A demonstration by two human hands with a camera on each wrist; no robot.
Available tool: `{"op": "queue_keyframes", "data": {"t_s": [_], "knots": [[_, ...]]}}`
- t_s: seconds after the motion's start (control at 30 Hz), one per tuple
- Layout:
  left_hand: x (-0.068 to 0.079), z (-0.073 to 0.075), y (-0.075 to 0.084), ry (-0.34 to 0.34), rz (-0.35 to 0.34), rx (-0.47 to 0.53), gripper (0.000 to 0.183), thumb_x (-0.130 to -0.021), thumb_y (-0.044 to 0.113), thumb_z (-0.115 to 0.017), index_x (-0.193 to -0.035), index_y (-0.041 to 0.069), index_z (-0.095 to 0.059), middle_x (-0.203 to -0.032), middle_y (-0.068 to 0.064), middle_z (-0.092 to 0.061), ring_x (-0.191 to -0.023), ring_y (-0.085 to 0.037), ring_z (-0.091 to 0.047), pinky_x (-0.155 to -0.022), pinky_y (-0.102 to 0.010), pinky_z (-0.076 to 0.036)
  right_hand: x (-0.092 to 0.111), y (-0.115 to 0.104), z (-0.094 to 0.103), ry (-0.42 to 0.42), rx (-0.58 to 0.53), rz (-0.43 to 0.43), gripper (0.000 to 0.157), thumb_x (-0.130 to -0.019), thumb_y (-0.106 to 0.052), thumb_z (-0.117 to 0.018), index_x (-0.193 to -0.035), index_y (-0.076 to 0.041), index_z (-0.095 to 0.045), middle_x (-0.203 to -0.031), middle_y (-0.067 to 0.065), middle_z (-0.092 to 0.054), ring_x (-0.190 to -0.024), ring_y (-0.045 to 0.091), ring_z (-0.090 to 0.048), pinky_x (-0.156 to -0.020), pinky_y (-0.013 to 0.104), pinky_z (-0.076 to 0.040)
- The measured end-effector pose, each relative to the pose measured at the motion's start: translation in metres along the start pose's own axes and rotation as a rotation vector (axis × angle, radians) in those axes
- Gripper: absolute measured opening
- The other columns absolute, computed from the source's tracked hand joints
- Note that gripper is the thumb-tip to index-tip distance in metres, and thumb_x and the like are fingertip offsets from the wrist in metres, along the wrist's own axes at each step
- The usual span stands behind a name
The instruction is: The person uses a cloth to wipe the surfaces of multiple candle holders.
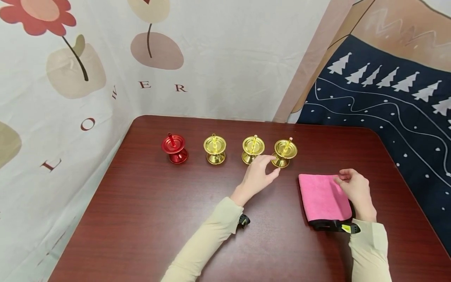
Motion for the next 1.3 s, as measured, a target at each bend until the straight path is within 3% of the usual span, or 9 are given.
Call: {"op": "queue_keyframes", "data": {"t_s": [0.1,0.2,0.43,0.6,0.83,1.0,1.3], "knots": [[0.0,-0.013,-0.003,-0.043,0.096,0.045,0.031,-0.08,0.014,-0.071,-0.106,-0.001,-0.064,-0.103,-0.013,-0.066,-0.097,-0.024,-0.06,-0.086,-0.029,-0.046,0.0,0.004,-0.001,-0.034,0.008,-0.01,0.029,-0.083,-0.007,-0.066,-0.101,0.013,-0.056,-0.086,0.027,-0.062,-0.078,0.037,-0.06,-0.06,0.03,-0.043],[-0.003,-0.025,-0.008,-0.04,0.2,0.108,0.031,-0.078,0.012,-0.072,-0.104,-0.004,-0.063,-0.1,-0.015,-0.067,-0.094,-0.026,-0.063,-0.083,-0.027,-0.047,0.0,0.007,-0.001,-0.055,0.005,-0.023,0.029,-0.083,-0.008,-0.065,-0.1,0.013,-0.055,-0.085,0.027,-0.061,-0.076,0.036,-0.059,-0.058,0.028,-0.042],[-0.01,-0.046,-0.024,0.11,0.458,0.3,0.026,-0.073,0.005,-0.074,-0.094,-0.005,-0.064,-0.09,-0.016,-0.069,-0.082,-0.026,-0.067,-0.073,-0.02,-0.05,0.001,0.014,-0.002,-0.134,-0.007,-0.164,0.03,-0.086,-0.01,-0.062,-0.103,0.013,-0.054,-0.083,0.024,-0.059,-0.068,0.026,-0.053,-0.053,0.027,-0.042],[-0.015,-0.056,-0.033,0.166,0.584,0.321,0.028,-0.072,0.007,-0.077,-0.094,-0.003,-0.064,-0.089,-0.013,-0.068,-0.082,-0.024,-0.066,-0.071,-0.02,-0.049,0.0,0.017,0.0,-0.16,0.005,-0.201,0.031,-0.086,-0.01,-0.062,-0.103,0.012,-0.051,-0.082,0.024,-0.057,-0.065,0.025,-0.053,-0.052,0.028,-0.044],[-0.019,-0.066,-0.041,0.19,0.665,0.337,0.031,-0.07,0.009,-0.078,-0.096,0.0,-0.063,-0.092,-0.012,-0.067,-0.085,-0.023,-0.064,-0.071,-0.021,-0.047,-0.002,0.022,0.0,-0.159,0.044,-0.208,0.04,-0.084,-0.015,-0.065,-0.105,0.013,-0.046,-0.089,0.029,-0.056,-0.08,0.039,-0.053,-0.071,0.048,-0.046],[-0.024,-0.071,-0.045,0.186,0.667,0.311,0.032,-0.069,0.01,-0.079,-0.096,0.002,-0.064,-0.09,-0.01,-0.067,-0.083,-0.021,-0.063,-0.071,-0.021,-0.047,-0.003,0.026,-0.003,-0.166,0.054,-0.243,0.042,-0.084,-0.017,-0.064,-0.107,0.014,-0.047,-0.091,0.03,-0.057,-0.084,0.042,-0.052,-0.076,0.052,-0.043],[-0.031,-0.079,-0.046,0.09,0.675,0.112,0.035,-0.069,0.017,-0.079,-0.101,0.005,-0.068,-0.098,-0.006,-0.063,-0.097,-0.023,-0.057,-0.082,-0.031,-0.044,-0.004,0.033,-0.003,-0.152,0.108,-0.265,0.04,-0.083,-0.024,-0.067,-0.096,0.011,-0.053,-0.085,0.028,-0.061,-0.083,0.045,-0.053,-0.071,0.053,-0.042]]}}
Point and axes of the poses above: each hand's wrist, its own x-axis away from the middle knuckle, its own z-axis out of the back of the hand, y = z × x, the point moved 4 cm from there along -x, towards the middle knuckle
